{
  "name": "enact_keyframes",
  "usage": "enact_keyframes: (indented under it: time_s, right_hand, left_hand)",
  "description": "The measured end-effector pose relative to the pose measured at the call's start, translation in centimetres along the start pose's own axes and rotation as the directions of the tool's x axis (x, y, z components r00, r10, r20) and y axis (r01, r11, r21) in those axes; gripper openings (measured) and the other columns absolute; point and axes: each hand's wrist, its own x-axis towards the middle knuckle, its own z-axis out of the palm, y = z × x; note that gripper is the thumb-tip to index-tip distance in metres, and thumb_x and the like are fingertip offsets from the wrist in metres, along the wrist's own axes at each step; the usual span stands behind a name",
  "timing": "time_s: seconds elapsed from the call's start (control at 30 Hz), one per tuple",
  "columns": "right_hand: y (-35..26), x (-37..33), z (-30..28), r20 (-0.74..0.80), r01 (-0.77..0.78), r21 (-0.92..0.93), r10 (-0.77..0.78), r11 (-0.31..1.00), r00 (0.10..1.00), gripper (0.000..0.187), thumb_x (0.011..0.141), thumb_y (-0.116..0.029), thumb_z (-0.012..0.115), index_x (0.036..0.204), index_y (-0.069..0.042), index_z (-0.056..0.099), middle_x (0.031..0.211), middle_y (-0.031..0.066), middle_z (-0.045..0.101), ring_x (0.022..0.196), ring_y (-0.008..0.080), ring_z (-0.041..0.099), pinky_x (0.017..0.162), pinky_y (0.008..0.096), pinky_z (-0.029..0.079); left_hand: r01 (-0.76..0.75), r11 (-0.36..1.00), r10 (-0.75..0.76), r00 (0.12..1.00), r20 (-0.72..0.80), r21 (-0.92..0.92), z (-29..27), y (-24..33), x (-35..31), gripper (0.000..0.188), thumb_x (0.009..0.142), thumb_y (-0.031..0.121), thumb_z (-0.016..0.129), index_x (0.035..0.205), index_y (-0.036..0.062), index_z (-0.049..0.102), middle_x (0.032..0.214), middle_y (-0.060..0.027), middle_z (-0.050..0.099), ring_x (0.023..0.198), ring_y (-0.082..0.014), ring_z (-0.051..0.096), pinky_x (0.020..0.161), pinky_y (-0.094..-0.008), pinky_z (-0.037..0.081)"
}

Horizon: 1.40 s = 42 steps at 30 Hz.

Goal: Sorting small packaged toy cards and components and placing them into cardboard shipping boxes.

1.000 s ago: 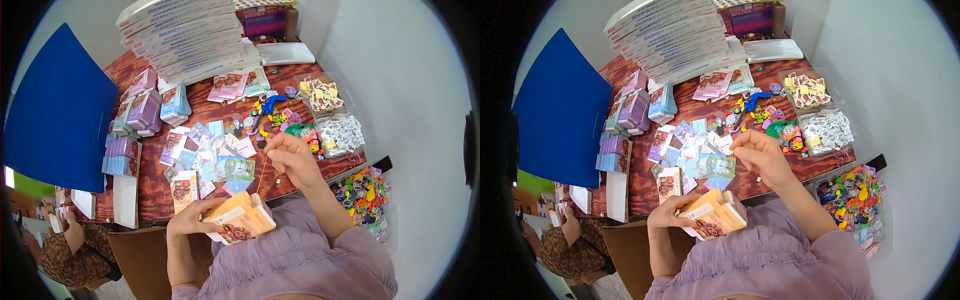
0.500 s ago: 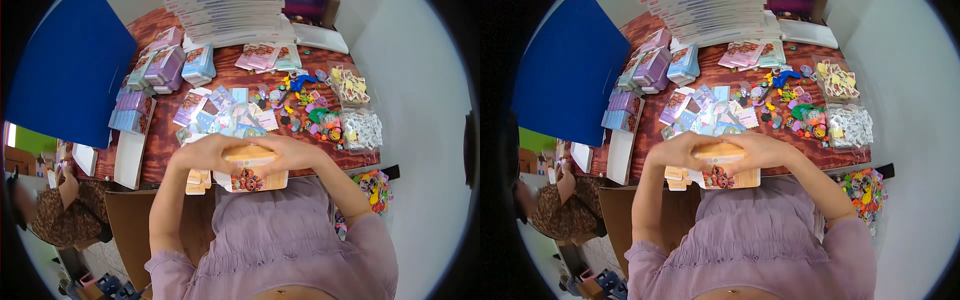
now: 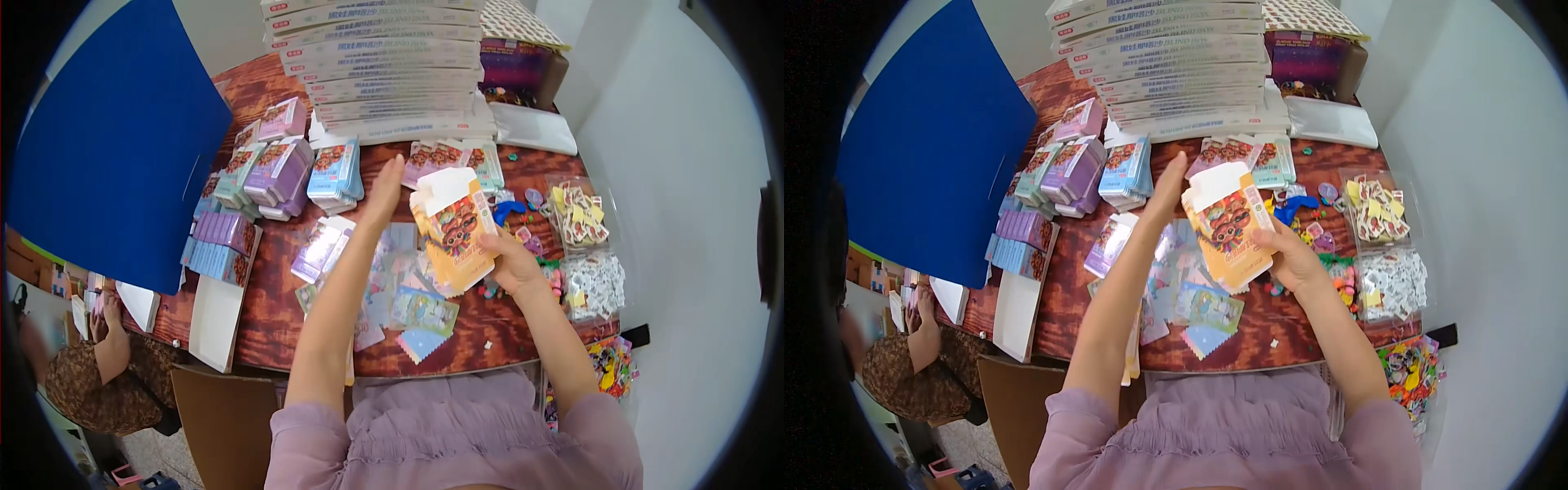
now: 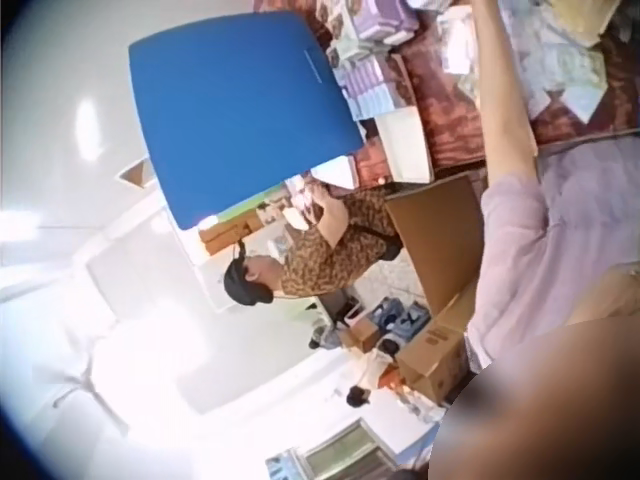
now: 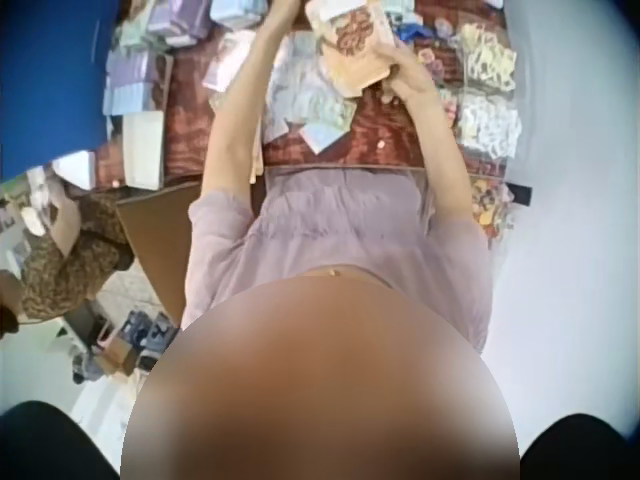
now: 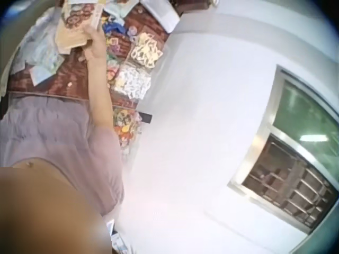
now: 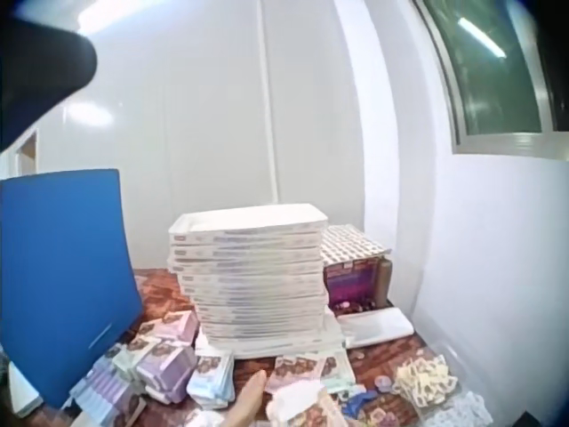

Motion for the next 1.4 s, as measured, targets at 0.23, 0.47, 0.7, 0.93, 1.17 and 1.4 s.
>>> enact_keyframes:
  time_s: [0.23,0.47,0.7,0.93,1.17,1.4]
  right_hand:
    - [-2.6,7.0,0.5,-0.103,-0.045,-0.014,0.044,0.999,0.994,0.051,0.092,-0.02,0.065,0.135,0.001,0.047,0.129,0.0127,0.06,0.116,0.0232,0.061,0.099,0.0404,0.05]
    - [1.2,17.8,4.7,-0.23,-0.062,-0.135,0.03,0.989,0.973,0.033,0.082,-0.039,0.074,0.103,-0.014,0.066,0.092,-0.0031,0.068,0.075,0.0071,0.057,0.061,0.0263,0.038]
    - [4.9,22.9,4.5,-0.371,0.003,-0.307,-0.122,0.952,0.92,0.043,0.077,-0.035,0.078,0.096,0.002,0.067,0.074,0.0081,0.066,0.053,0.0184,0.058,0.039,0.0289,0.037]
    - [4.4,22.0,6.6,-0.414,0.001,-0.427,-0.197,0.904,0.889,0.046,0.08,-0.034,0.074,0.097,0.008,0.069,0.089,0.0178,0.07,0.074,0.0233,0.069,0.056,0.0376,0.054]
    - [3.3,18.2,3.5,-0.192,0.228,-0.629,-0.433,0.743,0.881,0.028,0.08,-0.016,0.063,0.098,0.004,0.07,0.079,0.0141,0.071,0.07,0.0218,0.068,0.066,0.0336,0.051]
    - [-5.8,12.6,-2.5,0.174,-0.009,-0.958,-0.61,-0.286,0.773,0.015,0.078,-0.01,0.059,0.088,-0.003,0.068,0.078,0.0172,0.07,0.077,0.0364,0.068,0.071,0.0465,0.051]
  left_hand:
    - [-0.346,0.929,0.351,0.936,-0.014,0.134,2.4,-3.0,0.7,0.067,0.101,0.055,0.041,0.141,0.0018,0.048,0.14,-0.0096,0.053,0.126,-0.0214,0.049,0.109,-0.0339,0.033]
    - [-0.421,0.902,0.369,0.868,-0.334,-0.099,0.3,-1.6,-9.1,0.074,0.103,0.051,0.039,0.145,-0.0092,0.031,0.149,-0.0214,0.039,0.138,-0.0308,0.04,0.114,-0.0409,0.031]
    - [-0.477,0.854,0.516,0.829,-0.216,0.209,-0.2,0.0,-15.2,0.044,0.103,0.028,0.049,0.134,-0.0023,0.049,0.133,-0.0151,0.054,0.121,-0.0251,0.053,0.104,-0.0379,0.042]
    - [-0.506,0.014,0.74,0.585,0.331,0.862,0.2,-0.6,-12.7,0.052,0.094,0.009,0.054,0.142,-0.0015,0.04,0.146,-0.0219,0.042,0.135,-0.0388,0.039,0.112,-0.0442,0.031]
    - [-0.29,-0.317,0.612,0.665,0.428,0.903,0.3,-1.6,-7.0,0.055,0.096,0.02,0.053,0.145,-0.0004,0.037,0.151,-0.0189,0.036,0.142,-0.0373,0.03,0.113,-0.0539,0.026]
    - [-0.365,-0.241,0.648,0.629,0.429,0.899,1.2,0.2,-8.8,0.06,0.088,0.018,0.067,0.139,0.0008,0.043,0.15,-0.0183,0.038,0.14,-0.038,0.033,0.112,-0.0571,0.026]
